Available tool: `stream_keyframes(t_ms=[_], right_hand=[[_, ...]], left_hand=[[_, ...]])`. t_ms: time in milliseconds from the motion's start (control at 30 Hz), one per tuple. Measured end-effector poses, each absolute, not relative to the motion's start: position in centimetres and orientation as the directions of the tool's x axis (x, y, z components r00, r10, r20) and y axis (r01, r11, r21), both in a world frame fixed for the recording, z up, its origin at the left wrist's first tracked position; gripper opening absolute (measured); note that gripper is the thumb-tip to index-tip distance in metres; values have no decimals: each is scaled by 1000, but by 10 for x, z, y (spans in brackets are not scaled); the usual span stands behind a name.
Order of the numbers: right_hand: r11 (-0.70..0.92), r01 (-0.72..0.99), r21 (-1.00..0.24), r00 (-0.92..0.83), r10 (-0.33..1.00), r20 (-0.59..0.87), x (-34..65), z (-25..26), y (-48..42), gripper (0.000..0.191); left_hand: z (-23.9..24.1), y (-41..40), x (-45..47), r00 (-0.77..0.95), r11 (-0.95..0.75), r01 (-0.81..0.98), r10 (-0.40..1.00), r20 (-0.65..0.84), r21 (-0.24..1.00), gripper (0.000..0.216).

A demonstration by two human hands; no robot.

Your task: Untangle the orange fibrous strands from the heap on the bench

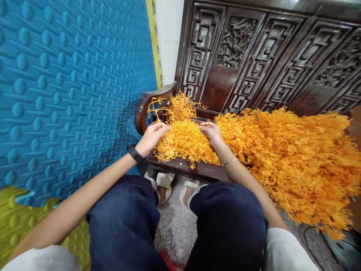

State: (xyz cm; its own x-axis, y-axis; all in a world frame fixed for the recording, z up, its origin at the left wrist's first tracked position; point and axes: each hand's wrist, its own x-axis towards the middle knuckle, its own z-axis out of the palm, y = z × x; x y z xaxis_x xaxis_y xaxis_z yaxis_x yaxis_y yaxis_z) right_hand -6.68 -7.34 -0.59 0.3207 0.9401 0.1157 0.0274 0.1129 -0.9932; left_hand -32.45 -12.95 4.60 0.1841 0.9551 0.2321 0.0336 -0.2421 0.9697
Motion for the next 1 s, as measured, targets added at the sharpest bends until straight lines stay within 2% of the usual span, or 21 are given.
stream_keyframes(t_ms=[167, 333, 467, 700, 767, 833, 933, 1000], right_hand=[[123, 102, -987, 282, 948, 148, -80, -14, -59, 24], [150, 208, -967, 195, 962, 191, -99, -14, -41, 20], [186, 316, -930, 125, 964, 235, -109, -7, -25, 25], [263, 396, -880, -62, 963, 261, -122, 9, -14, 31], [280, 363, -889, -132, 960, 249, -129, 17, -21, 24], [272, 258, -927, -256, 944, 206, -140, 29, -36, 19], [309, 148, -939, -509, 838, 196, -157, 48, -66, 33], [397, 153, -905, -574, 781, 246, -164, 58, -85, 34]], left_hand=[[44, -126, -319, 216, -209, -15, 954, 207, 978, 13], [38, -121, -320, 195, -212, -22, 958, 212, 977, 21], [36, -120, -320, 154, -213, -67, 963, 221, 975, 24], [34, -121, -328, 156, -197, -63, 966, 205, 978, 30], [33, -121, -332, 136, -214, -67, 966, 221, 975, 30], [32, -121, -335, 122, -235, -69, 963, 242, 970, 31], [33, -121, -338, 116, -275, -68, 953, 282, 959, 29], [35, -121, -338, 105, -318, -77, 940, 325, 945, 26]])
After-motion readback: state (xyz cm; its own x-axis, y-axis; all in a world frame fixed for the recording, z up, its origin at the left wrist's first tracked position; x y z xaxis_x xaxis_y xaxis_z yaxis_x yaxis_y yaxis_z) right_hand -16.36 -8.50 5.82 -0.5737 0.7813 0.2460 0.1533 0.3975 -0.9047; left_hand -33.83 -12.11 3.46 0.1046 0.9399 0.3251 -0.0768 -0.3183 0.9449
